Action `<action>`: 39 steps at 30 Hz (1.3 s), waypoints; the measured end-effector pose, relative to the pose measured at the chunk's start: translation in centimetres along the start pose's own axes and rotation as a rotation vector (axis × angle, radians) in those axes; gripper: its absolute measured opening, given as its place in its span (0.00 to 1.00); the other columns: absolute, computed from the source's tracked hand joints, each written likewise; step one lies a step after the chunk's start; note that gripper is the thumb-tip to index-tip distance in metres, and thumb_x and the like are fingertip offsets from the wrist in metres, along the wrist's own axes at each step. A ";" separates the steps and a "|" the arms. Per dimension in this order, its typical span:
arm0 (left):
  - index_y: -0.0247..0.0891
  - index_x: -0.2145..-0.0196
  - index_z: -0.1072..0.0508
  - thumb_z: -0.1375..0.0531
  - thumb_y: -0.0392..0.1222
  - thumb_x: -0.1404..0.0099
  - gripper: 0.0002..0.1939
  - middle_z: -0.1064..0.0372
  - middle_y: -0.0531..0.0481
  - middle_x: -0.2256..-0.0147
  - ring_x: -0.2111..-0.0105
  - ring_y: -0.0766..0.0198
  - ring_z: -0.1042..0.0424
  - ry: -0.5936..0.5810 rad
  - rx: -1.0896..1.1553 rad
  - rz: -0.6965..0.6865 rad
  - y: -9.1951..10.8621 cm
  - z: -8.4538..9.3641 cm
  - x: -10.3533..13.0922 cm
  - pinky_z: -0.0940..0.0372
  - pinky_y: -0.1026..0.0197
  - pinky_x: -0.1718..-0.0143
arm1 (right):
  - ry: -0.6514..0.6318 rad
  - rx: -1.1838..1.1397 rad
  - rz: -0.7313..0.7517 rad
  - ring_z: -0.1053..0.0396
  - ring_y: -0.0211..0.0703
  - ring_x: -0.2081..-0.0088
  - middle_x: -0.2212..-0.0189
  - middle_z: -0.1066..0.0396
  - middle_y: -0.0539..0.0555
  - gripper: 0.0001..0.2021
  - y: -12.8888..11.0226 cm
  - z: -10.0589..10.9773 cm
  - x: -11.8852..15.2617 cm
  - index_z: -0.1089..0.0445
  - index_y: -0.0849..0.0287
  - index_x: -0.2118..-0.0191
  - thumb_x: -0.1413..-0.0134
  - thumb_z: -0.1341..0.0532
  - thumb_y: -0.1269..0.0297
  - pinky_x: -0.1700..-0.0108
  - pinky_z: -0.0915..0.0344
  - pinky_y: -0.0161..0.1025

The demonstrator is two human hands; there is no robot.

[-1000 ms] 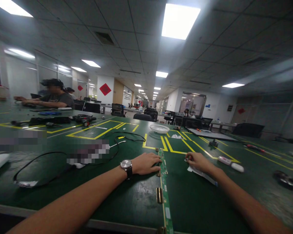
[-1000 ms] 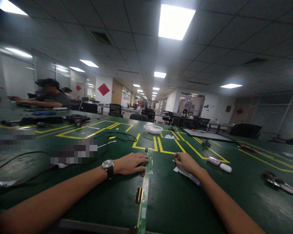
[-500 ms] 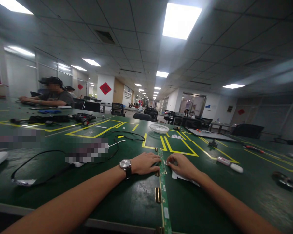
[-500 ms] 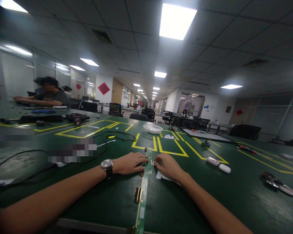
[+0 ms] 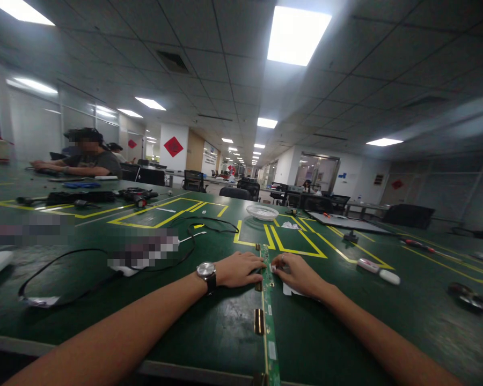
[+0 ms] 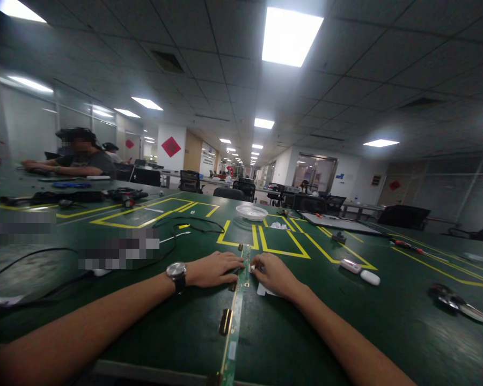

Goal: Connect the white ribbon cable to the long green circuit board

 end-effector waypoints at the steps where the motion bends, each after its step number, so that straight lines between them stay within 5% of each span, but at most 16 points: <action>1: 0.43 0.40 0.36 0.50 0.53 0.27 0.22 0.38 0.44 0.38 0.41 0.51 0.38 -0.014 0.004 0.004 0.0 0.0 0.0 0.42 0.50 0.44 | -0.002 -0.009 0.028 0.31 0.45 0.62 0.65 0.26 0.54 0.08 0.0 0.1 0.0 0.26 0.58 0.59 0.41 0.41 0.64 0.57 0.37 0.39; 8: 0.46 0.38 0.38 0.49 0.50 0.27 0.22 0.44 0.46 0.35 0.37 0.50 0.44 -0.078 0.062 0.013 -0.3 0.1 -0.2 0.45 0.47 0.41 | -0.040 -0.047 0.102 0.32 0.42 0.66 0.69 0.28 0.51 0.05 -0.6 0.7 -0.1 0.28 0.59 0.67 0.41 0.40 0.66 0.61 0.39 0.36; 15: 0.46 0.38 0.39 0.51 0.51 0.27 0.22 0.46 0.45 0.34 0.36 0.48 0.45 -0.097 0.104 0.010 -0.3 0.1 0.0 0.46 0.44 0.40 | -0.046 -0.071 0.083 0.29 0.43 0.63 0.66 0.25 0.51 0.06 0.1 1.0 -0.1 0.26 0.57 0.64 0.40 0.40 0.64 0.57 0.36 0.38; 19: 0.46 0.38 0.40 0.52 0.49 0.25 0.21 0.39 0.46 0.38 0.40 0.53 0.38 0.010 0.147 0.004 -0.5 0.8 -0.1 0.43 0.50 0.41 | -0.012 -0.133 0.172 0.29 0.45 0.51 0.53 0.25 0.55 0.13 -0.5 1.1 -0.2 0.27 0.56 0.53 0.38 0.46 0.70 0.46 0.36 0.42; 25: 0.39 0.42 0.36 0.53 0.47 0.25 0.19 0.36 0.44 0.42 0.42 0.56 0.37 0.187 0.076 0.114 -1.8 2.0 0.2 0.43 0.52 0.40 | -0.172 -0.146 0.255 0.35 0.43 0.42 0.43 0.31 0.53 0.26 -0.4 0.3 -0.4 0.30 0.55 0.44 0.44 0.50 0.78 0.37 0.42 0.43; 28: 0.40 0.43 0.35 0.53 0.48 0.25 0.19 0.34 0.44 0.44 0.44 0.55 0.36 0.168 0.033 0.155 -2.0 1.9 0.4 0.42 0.51 0.42 | -0.125 -0.028 0.149 0.35 0.46 0.42 0.43 0.31 0.57 0.26 2.3 0.7 -0.4 0.29 0.59 0.43 0.44 0.51 0.78 0.37 0.43 0.44; 33: 0.42 0.44 0.33 0.55 0.50 0.24 0.19 0.33 0.45 0.45 0.45 0.56 0.36 0.159 0.013 0.168 -1.6 1.9 0.4 0.41 0.53 0.44 | -0.084 0.286 -0.244 0.33 0.50 0.45 0.48 0.28 0.61 0.21 7.5 2.2 0.8 0.25 0.62 0.49 0.42 0.49 0.74 0.40 0.42 0.45; 39: 0.44 0.44 0.33 0.56 0.54 0.25 0.22 0.33 0.46 0.45 0.45 0.55 0.35 0.151 0.032 0.179 -2.5 1.2 0.5 0.41 0.52 0.43 | -0.050 0.368 -0.431 0.35 0.54 0.46 0.48 0.29 0.62 0.19 8.9 2.7 2.2 0.26 0.60 0.49 0.38 0.51 0.68 0.42 0.43 0.48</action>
Point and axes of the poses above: each hand's wrist, its own x-axis away from the middle knuckle, its own z-axis out of the back of the hand, y = z × x, the point moved 4 cm from there along -x, towards the middle knuckle
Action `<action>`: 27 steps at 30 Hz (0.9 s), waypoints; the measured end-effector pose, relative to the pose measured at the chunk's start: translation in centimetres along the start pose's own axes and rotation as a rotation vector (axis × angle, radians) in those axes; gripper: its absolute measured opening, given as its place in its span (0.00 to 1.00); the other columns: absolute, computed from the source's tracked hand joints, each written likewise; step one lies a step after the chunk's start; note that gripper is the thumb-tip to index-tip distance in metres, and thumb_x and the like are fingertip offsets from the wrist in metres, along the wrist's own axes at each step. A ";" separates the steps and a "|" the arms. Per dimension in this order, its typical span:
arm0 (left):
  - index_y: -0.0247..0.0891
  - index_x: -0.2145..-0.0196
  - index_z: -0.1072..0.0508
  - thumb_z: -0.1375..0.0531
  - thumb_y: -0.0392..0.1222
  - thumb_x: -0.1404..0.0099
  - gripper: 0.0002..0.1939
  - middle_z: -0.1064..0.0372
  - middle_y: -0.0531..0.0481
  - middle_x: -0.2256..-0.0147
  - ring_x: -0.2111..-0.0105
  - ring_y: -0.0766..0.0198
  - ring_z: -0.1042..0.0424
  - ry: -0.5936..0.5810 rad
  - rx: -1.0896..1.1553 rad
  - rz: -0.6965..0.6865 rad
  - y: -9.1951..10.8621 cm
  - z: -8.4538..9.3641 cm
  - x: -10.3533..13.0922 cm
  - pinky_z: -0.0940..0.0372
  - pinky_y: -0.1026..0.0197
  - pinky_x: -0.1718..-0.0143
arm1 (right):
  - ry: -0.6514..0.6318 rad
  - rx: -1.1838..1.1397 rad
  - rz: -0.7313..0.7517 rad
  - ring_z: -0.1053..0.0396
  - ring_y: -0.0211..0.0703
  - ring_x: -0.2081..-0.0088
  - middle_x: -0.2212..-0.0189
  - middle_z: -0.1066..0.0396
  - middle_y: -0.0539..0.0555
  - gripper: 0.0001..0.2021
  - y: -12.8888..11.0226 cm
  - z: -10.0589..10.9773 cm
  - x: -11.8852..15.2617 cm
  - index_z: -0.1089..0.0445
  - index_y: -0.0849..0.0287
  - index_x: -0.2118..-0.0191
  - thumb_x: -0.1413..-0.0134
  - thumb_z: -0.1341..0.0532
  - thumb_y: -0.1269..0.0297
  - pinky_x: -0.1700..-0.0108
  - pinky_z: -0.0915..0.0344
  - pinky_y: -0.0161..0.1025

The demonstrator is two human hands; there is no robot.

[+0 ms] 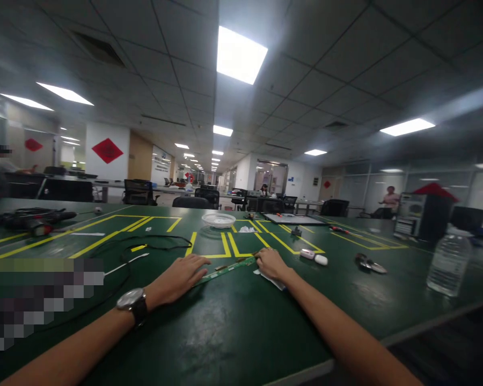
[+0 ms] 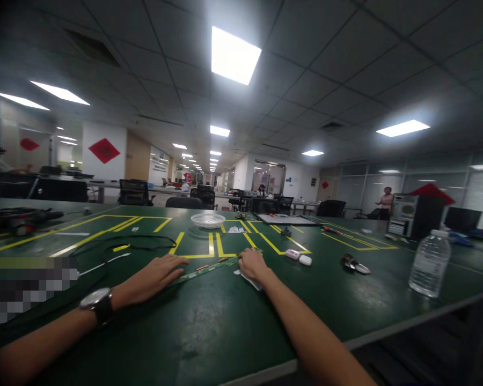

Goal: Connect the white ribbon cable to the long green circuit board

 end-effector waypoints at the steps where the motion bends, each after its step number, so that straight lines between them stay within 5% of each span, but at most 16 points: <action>1: 0.44 0.44 0.33 0.56 0.54 0.25 0.22 0.34 0.47 0.44 0.45 0.54 0.35 -0.004 0.006 0.001 -0.1 -0.1 0.0 0.41 0.51 0.43 | -0.001 -0.001 -0.011 0.36 0.55 0.46 0.48 0.30 0.63 0.20 0.0 -0.1 0.1 0.27 0.61 0.47 0.37 0.51 0.67 0.42 0.43 0.49; 7: 0.46 0.43 0.32 0.57 0.55 0.25 0.23 0.34 0.47 0.44 0.44 0.54 0.36 -0.055 0.040 -0.018 0.3 -0.1 0.3 0.42 0.50 0.42 | -0.050 -0.061 -0.026 0.39 0.57 0.42 0.42 0.37 0.67 0.25 -0.5 -0.6 0.9 0.36 0.67 0.39 0.36 0.54 0.63 0.41 0.44 0.50; 13: 0.45 0.42 0.34 0.58 0.55 0.25 0.24 0.35 0.47 0.43 0.42 0.54 0.37 -0.080 0.038 -0.012 0.1 -0.2 0.2 0.43 0.49 0.42 | -0.104 -0.125 -0.029 0.44 0.56 0.37 0.36 0.42 0.63 0.27 -0.6 0.1 1.7 0.41 0.62 0.35 0.34 0.56 0.58 0.38 0.47 0.54; 20: 0.44 0.42 0.33 0.58 0.56 0.25 0.25 0.34 0.46 0.44 0.44 0.54 0.35 -0.066 0.029 0.004 -0.6 -0.2 0.0 0.40 0.51 0.44 | -0.120 -0.124 0.011 0.36 0.56 0.42 0.42 0.32 0.60 0.25 -1.0 1.3 0.8 0.33 0.57 0.41 0.32 0.59 0.59 0.44 0.41 0.55; 23: 0.44 0.42 0.33 0.57 0.55 0.25 0.24 0.34 0.45 0.44 0.44 0.54 0.35 -0.053 0.018 0.031 -0.8 0.0 -0.1 0.40 0.50 0.44 | -0.118 -0.118 0.062 0.35 0.59 0.44 0.45 0.30 0.62 0.24 -2.3 1.1 0.4 0.27 0.59 0.48 0.32 0.57 0.57 0.43 0.42 0.56; 27: 0.44 0.42 0.33 0.54 0.53 0.26 0.22 0.35 0.45 0.42 0.42 0.53 0.37 -0.052 0.006 0.044 -0.7 0.0 -0.1 0.42 0.49 0.42 | -0.128 -0.186 0.251 0.36 0.53 0.42 0.42 0.32 0.59 0.21 -5.2 0.9 0.5 0.31 0.58 0.44 0.34 0.51 0.57 0.39 0.43 0.49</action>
Point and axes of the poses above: each hand's wrist, its own x-axis away from the middle knuckle, its own z-axis out of the back of the hand, y = z × x, the point moved 4 cm from there along -x, towards the middle knuckle
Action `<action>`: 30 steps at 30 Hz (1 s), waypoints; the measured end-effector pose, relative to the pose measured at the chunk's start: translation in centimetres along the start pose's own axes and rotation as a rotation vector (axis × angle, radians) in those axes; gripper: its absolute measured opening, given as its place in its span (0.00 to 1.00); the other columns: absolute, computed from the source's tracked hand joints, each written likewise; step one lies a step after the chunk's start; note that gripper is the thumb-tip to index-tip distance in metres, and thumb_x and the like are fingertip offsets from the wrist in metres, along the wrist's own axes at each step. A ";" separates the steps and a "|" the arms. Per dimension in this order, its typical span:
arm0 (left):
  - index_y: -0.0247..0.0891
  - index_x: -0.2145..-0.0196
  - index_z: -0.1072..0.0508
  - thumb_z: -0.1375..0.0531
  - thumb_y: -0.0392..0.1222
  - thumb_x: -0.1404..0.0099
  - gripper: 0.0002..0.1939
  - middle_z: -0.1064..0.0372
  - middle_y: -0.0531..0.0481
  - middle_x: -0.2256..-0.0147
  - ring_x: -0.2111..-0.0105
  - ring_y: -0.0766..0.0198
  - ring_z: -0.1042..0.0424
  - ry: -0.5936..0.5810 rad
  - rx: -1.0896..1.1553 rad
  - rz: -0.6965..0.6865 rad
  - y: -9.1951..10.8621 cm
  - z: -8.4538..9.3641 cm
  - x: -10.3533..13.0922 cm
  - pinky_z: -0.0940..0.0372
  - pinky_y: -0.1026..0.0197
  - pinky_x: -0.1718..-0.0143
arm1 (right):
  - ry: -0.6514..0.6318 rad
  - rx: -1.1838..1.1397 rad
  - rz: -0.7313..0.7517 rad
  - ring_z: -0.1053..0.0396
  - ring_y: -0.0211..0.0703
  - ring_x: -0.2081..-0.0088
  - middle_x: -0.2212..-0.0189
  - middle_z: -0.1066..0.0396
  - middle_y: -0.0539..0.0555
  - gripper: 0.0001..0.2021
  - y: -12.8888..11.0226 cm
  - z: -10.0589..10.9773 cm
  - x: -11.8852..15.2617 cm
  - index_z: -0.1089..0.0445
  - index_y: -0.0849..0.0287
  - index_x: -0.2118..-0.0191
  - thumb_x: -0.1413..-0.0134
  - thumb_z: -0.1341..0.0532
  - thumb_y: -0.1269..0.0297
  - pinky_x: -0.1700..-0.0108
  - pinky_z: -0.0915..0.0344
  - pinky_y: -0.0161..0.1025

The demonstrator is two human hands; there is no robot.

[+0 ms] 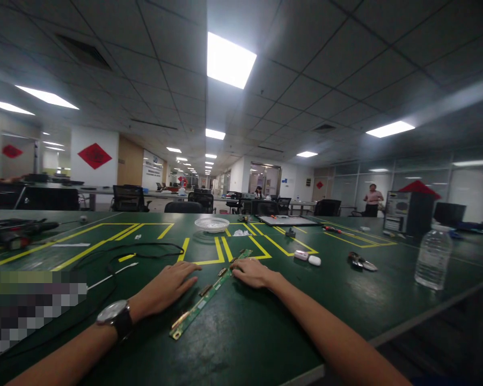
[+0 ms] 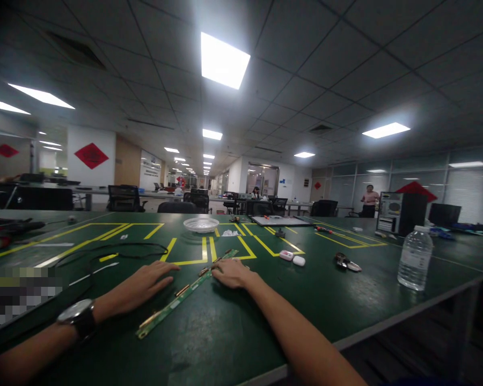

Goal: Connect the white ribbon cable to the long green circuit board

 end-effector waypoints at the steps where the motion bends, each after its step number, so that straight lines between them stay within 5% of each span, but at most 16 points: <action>1: 0.45 0.42 0.33 0.54 0.53 0.26 0.22 0.35 0.46 0.42 0.42 0.53 0.37 -0.002 0.002 -0.005 0.1 -0.1 0.0 0.42 0.49 0.42 | -0.002 -0.036 0.074 0.36 0.51 0.41 0.41 0.33 0.58 0.20 -0.9 -0.1 0.0 0.32 0.58 0.43 0.34 0.49 0.58 0.39 0.43 0.47; 8: 0.47 0.39 0.36 0.50 0.55 0.27 0.23 0.38 0.47 0.39 0.40 0.53 0.39 -0.055 0.029 -0.100 1.7 -0.7 0.3 0.43 0.49 0.40 | 0.006 -0.253 0.464 0.35 0.46 0.43 0.43 0.32 0.54 0.19 -6.0 0.1 1.0 0.33 0.55 0.44 0.40 0.42 0.68 0.39 0.42 0.41; 10: 0.47 0.38 0.38 0.50 0.56 0.27 0.24 0.40 0.47 0.38 0.39 0.53 0.40 -0.087 0.030 -0.106 2.0 -0.9 0.4 0.43 0.49 0.40 | 0.078 -0.178 0.342 0.33 0.46 0.46 0.47 0.29 0.55 0.17 -5.3 0.9 0.9 0.31 0.56 0.46 0.40 0.43 0.69 0.41 0.41 0.40; 12: 0.48 0.38 0.38 0.51 0.57 0.27 0.25 0.41 0.47 0.37 0.38 0.52 0.41 -0.115 0.027 -0.110 2.3 -1.0 0.5 0.43 0.48 0.40 | 0.143 -0.014 0.066 0.32 0.48 0.47 0.50 0.28 0.57 0.16 -3.1 1.7 1.0 0.29 0.58 0.48 0.39 0.44 0.68 0.43 0.40 0.41; 14: 0.48 0.39 0.37 0.52 0.59 0.27 0.25 0.42 0.48 0.37 0.38 0.52 0.42 -0.133 0.029 -0.116 2.5 -1.1 0.5 0.43 0.48 0.41 | 0.157 0.130 -0.203 0.32 0.55 0.47 0.49 0.29 0.63 0.17 -0.3 2.4 1.6 0.29 0.61 0.47 0.39 0.45 0.65 0.45 0.38 0.47; 16: 0.48 0.39 0.36 0.53 0.60 0.27 0.25 0.42 0.48 0.37 0.38 0.52 0.41 -0.142 0.030 -0.119 2.7 -1.0 0.6 0.43 0.48 0.41 | 0.131 0.171 -0.323 0.32 0.63 0.49 0.49 0.30 0.70 0.20 2.0 2.6 2.2 0.30 0.65 0.46 0.40 0.43 0.62 0.50 0.36 0.53; 20: 0.45 0.40 0.35 0.53 0.59 0.27 0.26 0.40 0.46 0.38 0.39 0.52 0.39 -0.134 0.016 -0.133 2.9 -0.9 0.6 0.42 0.49 0.42 | 0.041 0.167 -0.351 0.29 0.61 0.52 0.54 0.28 0.68 0.15 4.3 1.9 2.5 0.24 0.62 0.53 0.42 0.41 0.61 0.54 0.35 0.48; 30: 0.43 0.42 0.33 0.50 0.54 0.27 0.22 0.36 0.44 0.41 0.42 0.52 0.36 -0.084 -0.030 -0.179 3.2 -0.9 0.4 0.42 0.49 0.43 | 0.042 0.088 -0.226 0.28 0.46 0.60 0.61 0.25 0.58 0.11 3.8 1.4 1.9 0.24 0.60 0.56 0.42 0.41 0.68 0.62 0.38 0.35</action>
Point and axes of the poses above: each hand's wrist, its own x-axis away from the middle knuckle, its own z-axis out of the back of the hand, y = z × x, the point moved 4 cm from there along -x, towards the middle knuckle
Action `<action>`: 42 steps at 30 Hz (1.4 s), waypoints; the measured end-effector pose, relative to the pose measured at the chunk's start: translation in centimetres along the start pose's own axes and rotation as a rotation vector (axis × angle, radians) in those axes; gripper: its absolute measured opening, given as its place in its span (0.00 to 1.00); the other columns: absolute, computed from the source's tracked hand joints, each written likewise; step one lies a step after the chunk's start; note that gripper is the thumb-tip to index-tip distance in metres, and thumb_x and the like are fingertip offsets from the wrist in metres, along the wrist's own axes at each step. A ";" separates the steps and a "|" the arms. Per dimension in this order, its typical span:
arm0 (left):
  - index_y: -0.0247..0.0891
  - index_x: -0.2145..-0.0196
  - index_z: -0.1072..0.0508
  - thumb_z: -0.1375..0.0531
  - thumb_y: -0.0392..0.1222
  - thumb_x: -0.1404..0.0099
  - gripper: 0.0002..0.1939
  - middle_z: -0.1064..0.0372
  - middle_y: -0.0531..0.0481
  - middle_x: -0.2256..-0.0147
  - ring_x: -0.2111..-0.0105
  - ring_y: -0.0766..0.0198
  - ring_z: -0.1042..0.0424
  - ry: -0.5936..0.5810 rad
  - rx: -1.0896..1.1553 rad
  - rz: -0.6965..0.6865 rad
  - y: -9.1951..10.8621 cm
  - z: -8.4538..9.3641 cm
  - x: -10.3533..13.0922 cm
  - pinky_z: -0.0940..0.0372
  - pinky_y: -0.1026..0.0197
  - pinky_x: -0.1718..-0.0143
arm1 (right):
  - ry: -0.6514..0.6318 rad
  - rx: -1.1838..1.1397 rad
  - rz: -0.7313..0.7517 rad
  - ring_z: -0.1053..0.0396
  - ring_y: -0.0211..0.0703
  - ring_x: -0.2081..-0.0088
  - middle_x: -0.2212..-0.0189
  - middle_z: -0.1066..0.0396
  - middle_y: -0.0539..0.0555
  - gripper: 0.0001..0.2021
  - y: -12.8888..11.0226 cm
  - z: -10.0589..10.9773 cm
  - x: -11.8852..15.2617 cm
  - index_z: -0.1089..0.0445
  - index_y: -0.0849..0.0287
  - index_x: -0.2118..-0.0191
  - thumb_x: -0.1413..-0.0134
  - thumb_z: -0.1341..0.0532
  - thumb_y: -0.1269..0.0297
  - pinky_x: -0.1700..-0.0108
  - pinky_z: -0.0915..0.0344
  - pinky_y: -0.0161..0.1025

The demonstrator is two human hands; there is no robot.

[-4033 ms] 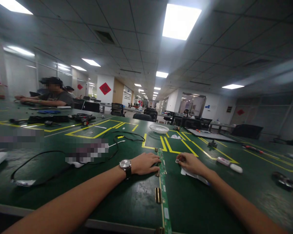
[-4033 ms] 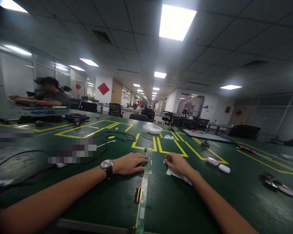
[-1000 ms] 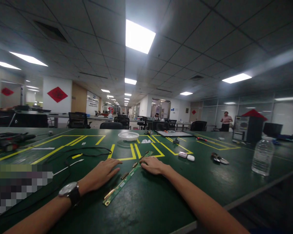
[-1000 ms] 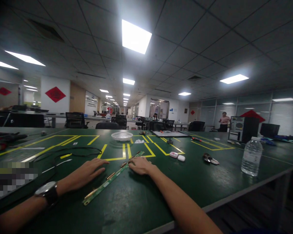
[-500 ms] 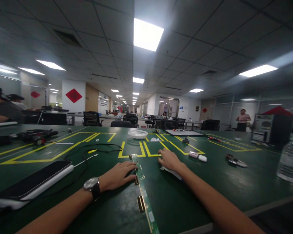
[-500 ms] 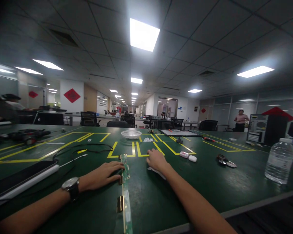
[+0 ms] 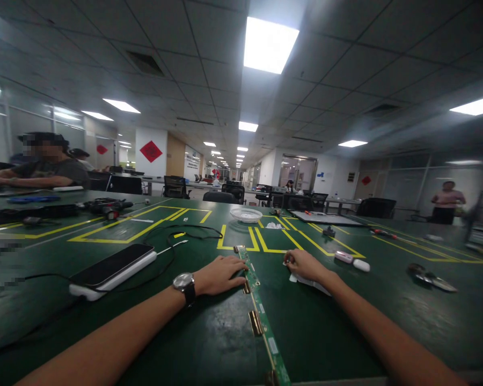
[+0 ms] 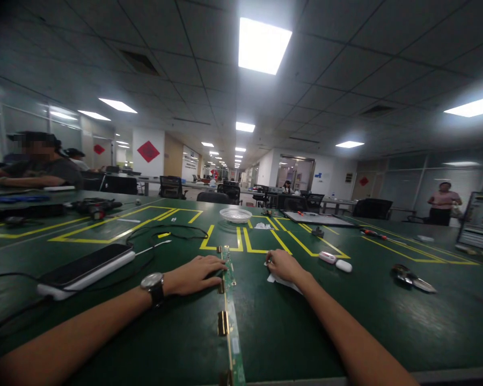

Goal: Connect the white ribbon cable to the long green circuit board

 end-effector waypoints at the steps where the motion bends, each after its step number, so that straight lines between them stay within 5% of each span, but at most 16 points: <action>1: 0.43 0.42 0.33 0.50 0.54 0.27 0.21 0.36 0.44 0.41 0.42 0.52 0.36 0.005 0.002 -0.007 -0.1 0.0 0.0 0.42 0.50 0.43 | 0.007 -0.033 0.027 0.29 0.45 0.61 0.62 0.25 0.57 0.11 -0.4 0.0 0.0 0.24 0.59 0.56 0.42 0.41 0.67 0.63 0.39 0.34; 12: 0.46 0.44 0.33 0.50 0.53 0.26 0.19 0.35 0.46 0.41 0.41 0.51 0.38 0.011 0.013 -0.020 -0.3 -0.3 0.0 0.47 0.49 0.42 | 0.115 -0.239 0.344 0.31 0.43 0.63 0.67 0.26 0.53 0.07 -7.7 -1.2 0.0 0.23 0.58 0.63 0.45 0.39 0.68 0.59 0.39 0.36; 42: 0.50 0.37 0.43 0.52 0.52 0.26 0.22 0.42 0.48 0.36 0.38 0.51 0.41 -0.096 0.192 -0.029 -0.4 -0.5 -0.1 0.49 0.48 0.41 | 0.116 -0.313 0.475 0.31 0.39 0.67 0.69 0.26 0.50 0.04 -8.2 -1.3 -0.4 0.26 0.59 0.66 0.44 0.38 0.72 0.60 0.37 0.34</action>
Point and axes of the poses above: each hand's wrist, its own x-axis away from the middle knuckle, its own z-axis out of the back of the hand, y = z × x, the point moved 4 cm from there along -x, towards the middle knuckle
